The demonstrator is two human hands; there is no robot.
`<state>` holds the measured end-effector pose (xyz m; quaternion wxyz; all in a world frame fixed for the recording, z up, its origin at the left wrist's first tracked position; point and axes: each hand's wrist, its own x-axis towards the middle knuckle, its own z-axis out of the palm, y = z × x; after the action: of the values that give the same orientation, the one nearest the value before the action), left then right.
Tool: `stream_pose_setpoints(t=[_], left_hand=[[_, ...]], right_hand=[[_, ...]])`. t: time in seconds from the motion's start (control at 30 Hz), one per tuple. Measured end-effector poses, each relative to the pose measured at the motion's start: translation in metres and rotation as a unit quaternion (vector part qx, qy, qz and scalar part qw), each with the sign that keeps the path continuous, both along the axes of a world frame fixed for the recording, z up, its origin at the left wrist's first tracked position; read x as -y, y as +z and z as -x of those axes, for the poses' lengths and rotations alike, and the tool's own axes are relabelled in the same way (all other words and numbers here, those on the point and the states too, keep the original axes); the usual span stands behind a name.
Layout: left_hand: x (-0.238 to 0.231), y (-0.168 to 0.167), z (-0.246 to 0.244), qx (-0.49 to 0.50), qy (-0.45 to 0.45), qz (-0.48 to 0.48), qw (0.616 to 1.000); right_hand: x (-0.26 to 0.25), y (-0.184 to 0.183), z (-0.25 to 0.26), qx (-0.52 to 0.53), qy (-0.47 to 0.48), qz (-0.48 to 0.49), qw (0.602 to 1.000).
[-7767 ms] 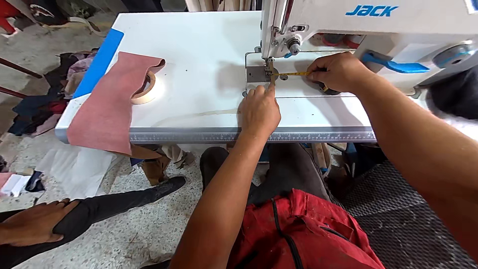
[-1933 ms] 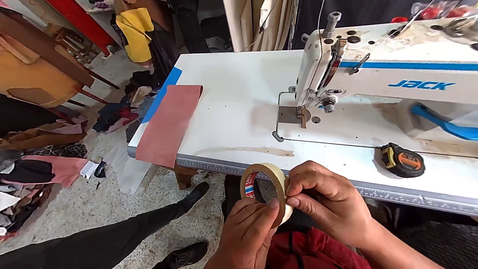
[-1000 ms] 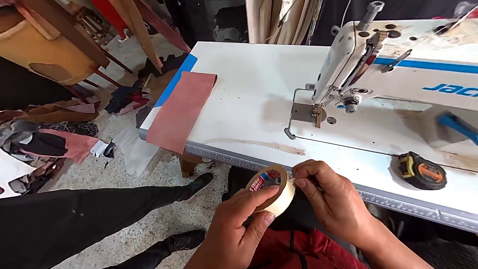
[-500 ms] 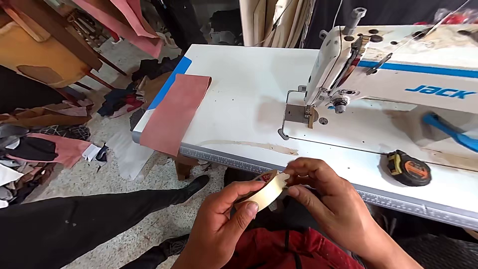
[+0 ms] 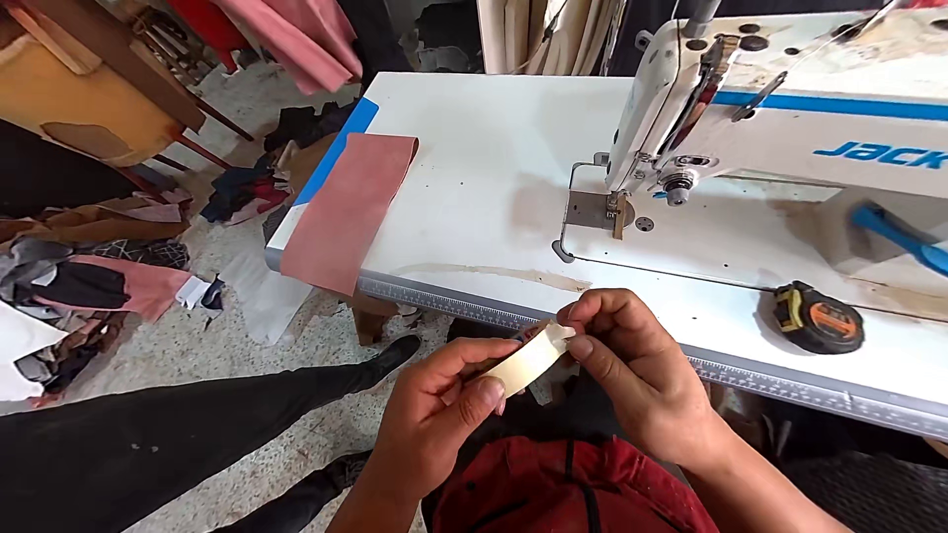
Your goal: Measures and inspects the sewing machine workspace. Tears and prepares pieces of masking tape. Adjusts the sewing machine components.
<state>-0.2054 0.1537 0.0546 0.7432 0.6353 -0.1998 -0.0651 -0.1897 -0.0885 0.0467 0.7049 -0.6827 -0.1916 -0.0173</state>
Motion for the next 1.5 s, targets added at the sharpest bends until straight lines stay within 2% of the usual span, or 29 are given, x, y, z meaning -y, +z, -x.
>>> stream_pose_setpoints(t=[0.07,0.17,0.37,0.5,0.53,0.6,0.7,0.8,1.07,1.17,1.23,1.3,1.37,1.43,1.5], left_hand=[[0.000,-0.002,-0.004,-0.052,-0.017,0.070,0.996],[0.003,0.000,-0.006,-0.116,-0.021,0.124,0.985],[0.015,0.001,0.000,-0.148,0.008,0.142,0.979],[0.001,-0.008,-0.008,-0.111,0.118,0.091,0.983],[-0.003,-0.009,-0.009,-0.085,0.128,0.060,0.986],[-0.003,-0.007,-0.005,-0.029,0.111,-0.001,0.993],[0.008,0.000,-0.002,0.034,0.083,-0.026,0.996],[0.012,0.005,-0.001,0.066,0.079,-0.048,0.993],[0.012,0.011,0.002,0.090,0.091,-0.082,0.988],[0.009,0.010,0.002,0.088,0.110,-0.087,0.986],[0.002,0.009,-0.002,0.091,0.146,-0.108,0.979],[-0.006,0.010,-0.005,0.091,0.147,-0.099,0.980],[-0.003,0.012,-0.002,0.094,0.120,-0.091,0.984],[0.005,0.012,0.001,0.105,0.101,-0.091,0.985],[0.009,0.012,0.001,0.116,0.096,-0.097,0.984]], right_hand=[[-0.004,-0.010,0.001,0.027,-0.005,-0.022,0.999],[-0.007,-0.019,0.005,0.108,-0.023,-0.015,0.994],[-0.002,-0.029,0.008,0.142,-0.025,-0.067,0.987],[0.019,-0.009,0.022,0.123,-0.028,-0.126,0.984],[0.027,-0.005,0.022,0.111,-0.015,-0.114,0.987],[0.040,-0.006,0.015,0.086,-0.007,-0.005,0.996],[0.038,-0.005,0.001,0.040,-0.050,0.121,0.991],[0.025,0.002,-0.007,0.044,-0.066,0.153,0.985],[0.009,0.002,-0.003,0.144,-0.136,0.219,0.955],[0.017,0.001,0.001,0.251,-0.050,0.192,0.948],[0.026,0.006,0.008,0.273,0.038,0.119,0.954],[0.030,0.007,0.008,0.222,0.040,0.067,0.972],[0.025,0.004,0.001,0.133,-0.026,0.076,0.988],[0.015,0.008,-0.009,0.047,-0.053,0.080,0.994],[0.004,0.013,-0.015,0.010,-0.068,0.073,0.995]])
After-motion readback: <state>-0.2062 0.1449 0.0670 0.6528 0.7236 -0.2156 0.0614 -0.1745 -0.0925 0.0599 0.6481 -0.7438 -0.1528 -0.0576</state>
